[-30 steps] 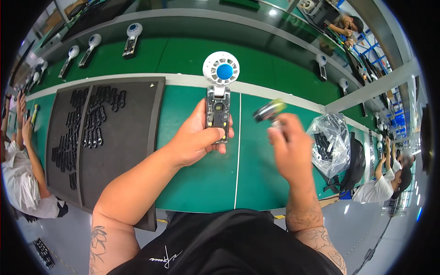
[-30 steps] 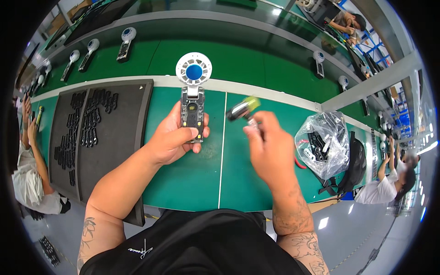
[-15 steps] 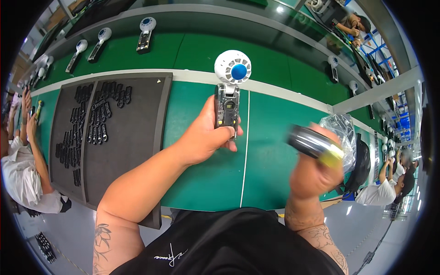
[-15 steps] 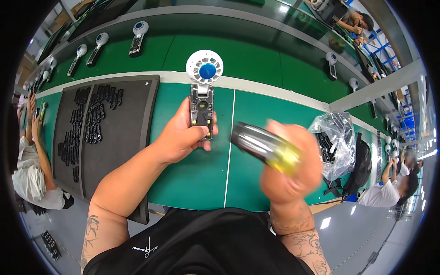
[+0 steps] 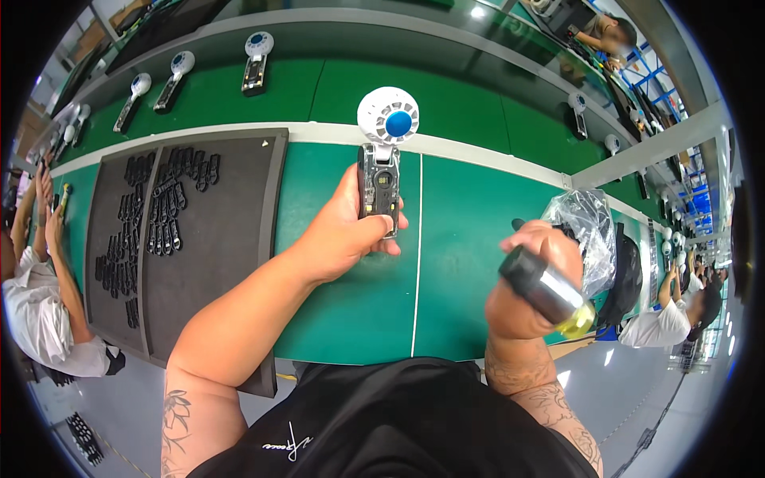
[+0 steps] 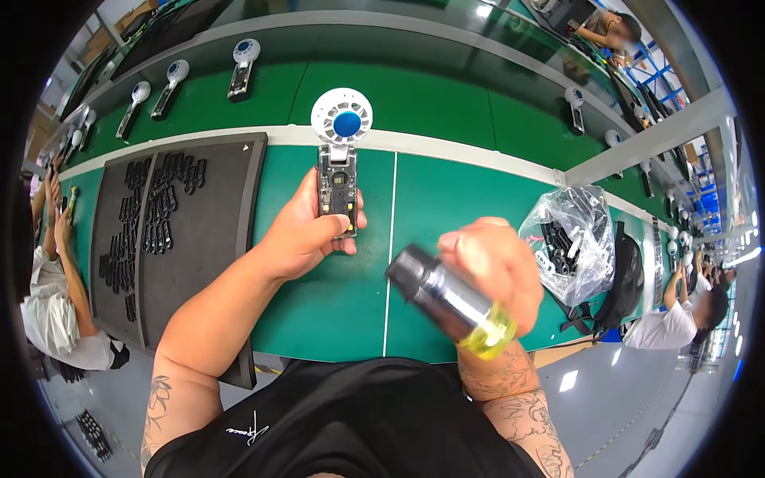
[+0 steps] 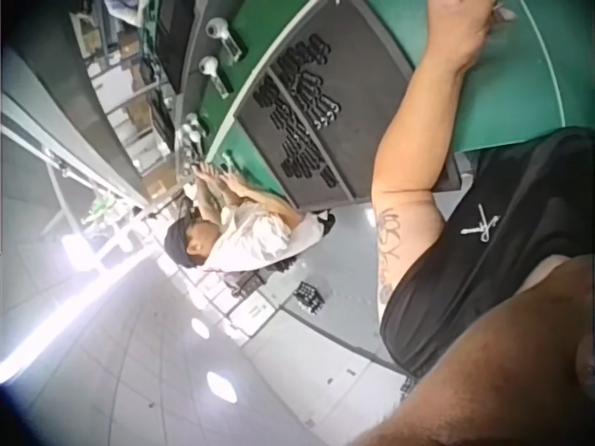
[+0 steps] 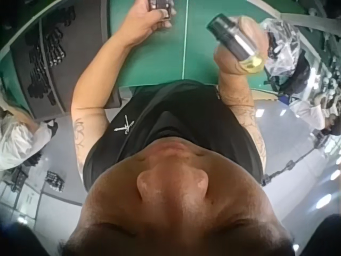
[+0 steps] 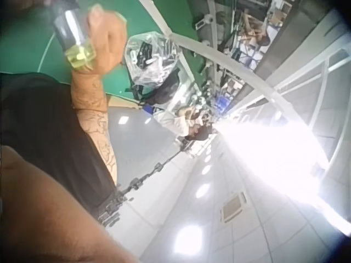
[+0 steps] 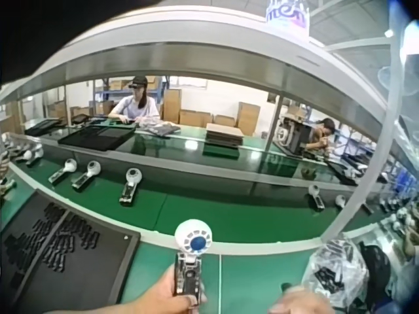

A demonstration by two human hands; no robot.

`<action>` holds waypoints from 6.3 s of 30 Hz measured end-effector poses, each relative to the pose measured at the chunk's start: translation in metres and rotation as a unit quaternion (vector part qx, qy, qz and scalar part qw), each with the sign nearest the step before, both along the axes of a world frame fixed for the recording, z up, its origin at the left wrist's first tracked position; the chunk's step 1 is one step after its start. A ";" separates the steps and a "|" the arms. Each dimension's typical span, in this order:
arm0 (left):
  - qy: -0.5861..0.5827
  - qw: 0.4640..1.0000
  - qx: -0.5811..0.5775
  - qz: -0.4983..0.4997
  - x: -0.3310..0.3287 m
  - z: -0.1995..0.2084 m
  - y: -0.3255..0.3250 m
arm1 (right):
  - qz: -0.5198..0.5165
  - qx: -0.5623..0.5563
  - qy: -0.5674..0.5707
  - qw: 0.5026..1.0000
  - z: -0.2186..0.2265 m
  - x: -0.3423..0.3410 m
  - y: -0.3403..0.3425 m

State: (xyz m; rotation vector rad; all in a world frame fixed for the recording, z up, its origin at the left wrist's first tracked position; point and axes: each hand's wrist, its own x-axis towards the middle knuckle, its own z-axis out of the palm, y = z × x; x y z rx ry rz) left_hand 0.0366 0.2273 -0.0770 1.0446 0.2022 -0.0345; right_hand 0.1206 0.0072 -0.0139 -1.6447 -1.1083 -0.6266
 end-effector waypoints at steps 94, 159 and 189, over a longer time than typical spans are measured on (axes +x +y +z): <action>-0.017 0.989 -0.142 -0.022 -0.007 -0.010 0.026 | -0.057 -0.305 0.185 0.933 -0.084 0.033 0.030; -0.060 0.938 -0.328 0.093 -0.013 -0.007 0.054 | 0.110 -0.697 -0.059 0.706 0.119 -0.030 0.170; 0.072 0.988 -0.128 -0.046 -0.011 0.003 0.040 | 0.295 -0.109 0.426 0.848 0.054 0.023 0.167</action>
